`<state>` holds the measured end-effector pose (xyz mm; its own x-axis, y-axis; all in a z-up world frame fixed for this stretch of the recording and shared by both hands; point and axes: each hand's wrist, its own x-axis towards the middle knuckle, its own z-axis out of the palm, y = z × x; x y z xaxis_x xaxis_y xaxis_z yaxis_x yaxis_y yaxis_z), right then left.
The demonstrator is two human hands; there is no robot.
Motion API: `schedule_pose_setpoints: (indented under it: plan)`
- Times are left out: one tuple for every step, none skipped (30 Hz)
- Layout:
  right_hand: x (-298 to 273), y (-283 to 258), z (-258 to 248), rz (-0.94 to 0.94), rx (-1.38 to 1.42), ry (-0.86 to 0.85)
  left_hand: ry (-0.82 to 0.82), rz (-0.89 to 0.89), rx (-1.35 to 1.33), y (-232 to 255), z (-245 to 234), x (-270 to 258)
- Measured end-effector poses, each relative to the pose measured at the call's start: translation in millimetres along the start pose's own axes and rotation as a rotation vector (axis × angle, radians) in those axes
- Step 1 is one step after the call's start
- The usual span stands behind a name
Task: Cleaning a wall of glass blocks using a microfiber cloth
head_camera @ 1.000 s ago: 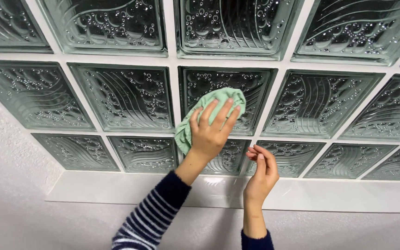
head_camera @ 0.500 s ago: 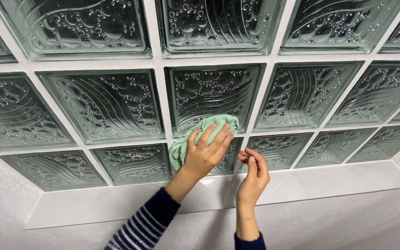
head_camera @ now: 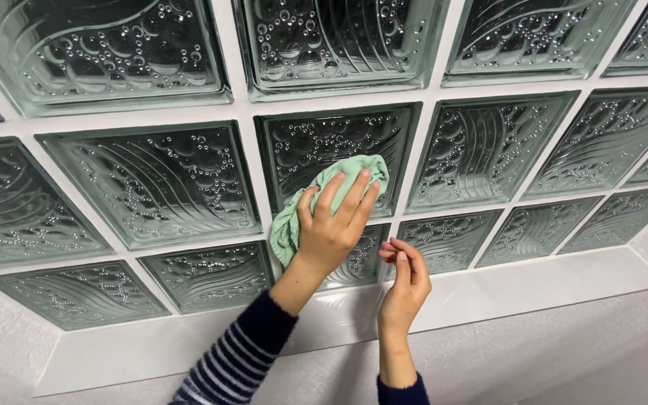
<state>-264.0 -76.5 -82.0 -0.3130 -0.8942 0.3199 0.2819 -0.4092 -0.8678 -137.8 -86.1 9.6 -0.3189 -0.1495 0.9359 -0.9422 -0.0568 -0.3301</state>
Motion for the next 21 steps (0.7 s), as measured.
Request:
schedule_pose_setpoints:
  plan:
    - [2.5,0.3,-0.6,0.0,0.0,0.002,0.0,0.001,-0.002,3.8,2.0,1.4]
    - [4.8,0.6,-1.3,-0.022,0.002,-0.002,0.0,0.008,-0.016,7.7,3.9,2.7]
    - [5.4,0.7,-1.6,-0.038,0.004,-0.007,-0.005,0.015,-0.029,10.8,4.3,3.3]
    - [8.3,-0.8,-0.2,-0.033,0.004,-0.005,-0.01,0.017,-0.03,16.5,9.1,0.6]
    - [11.1,-2.0,-0.2,-0.061,-0.016,0.006,0.052,0.023,-0.067,23.6,14.2,-2.4]
    - [14.2,-2.9,-0.4,-0.089,-0.037,0.018,0.114,0.029,-0.105,31.0,19.5,-5.6]
    - [17.9,-2.4,-1.4,-0.086,-0.042,0.024,0.11,0.028,-0.112,32.6,18.4,-10.2]
    - [21.4,-1.6,-2.6,-0.105,-0.032,0.022,0.087,0.05,-0.13,34.2,17.3,-15.0]
    - [24.7,-0.6,-5.4,-0.125,-0.024,0.016,0.062,0.068,-0.146,37.2,15.4,-20.9]
    - [25.9,-0.7,-7.6,-0.121,-0.031,0.017,0.057,0.064,-0.151,36.8,13.5,-27.5]
    - [28.1,-1.0,-9.0,-0.136,-0.03,0.003,0.041,0.066,-0.134,35.8,11.9,-33.5]
    - [30.1,-1.8,-10.4,-0.152,-0.03,-0.011,0.024,0.068,-0.117,34.9,9.9,-39.3]
    - [30.9,-4.4,-11.7,-0.15,-0.028,-0.017,0.022,0.066,-0.111,35.0,9.4,-40.0]
    - [31.7,-7.6,-13.2,-0.139,-0.03,-0.018,0.042,0.04,-0.091,35.2,8.7,-40.3]
    - [34.0,-10.6,-12.4,-0.131,-0.028,-0.02,0.065,0.017,-0.068,33.5,9.3,-39.4]
    - [36.6,-9.6,-12.5,-0.131,-0.022,-0.026,0.066,0.019,-0.059,32.6,12.2,-35.1]
    - [38.6,-8.4,-14.2,-0.127,-0.021,-0.032,0.083,-0.006,-0.043,33.1,14.1,-31.7]
    - [40.8,-7.3,-16.1,-0.123,-0.02,-0.038,0.101,-0.031,-0.027,33.8,16.2,-28.1]
    - [44.0,-5.0,-18.8,-0.123,-0.015,-0.044,0.102,-0.03,-0.018,35.1,17.5,-20.8]
    - [47.6,-2.9,-21.7,-0.115,-0.016,-0.055,0.119,-0.054,0.002,36.7,18.9,-13.1]
    - [52.5,-0.8,-24.5,-0.109,-0.016,-0.064,0.139,-0.077,0.021,38.5,21.3,-4.6]
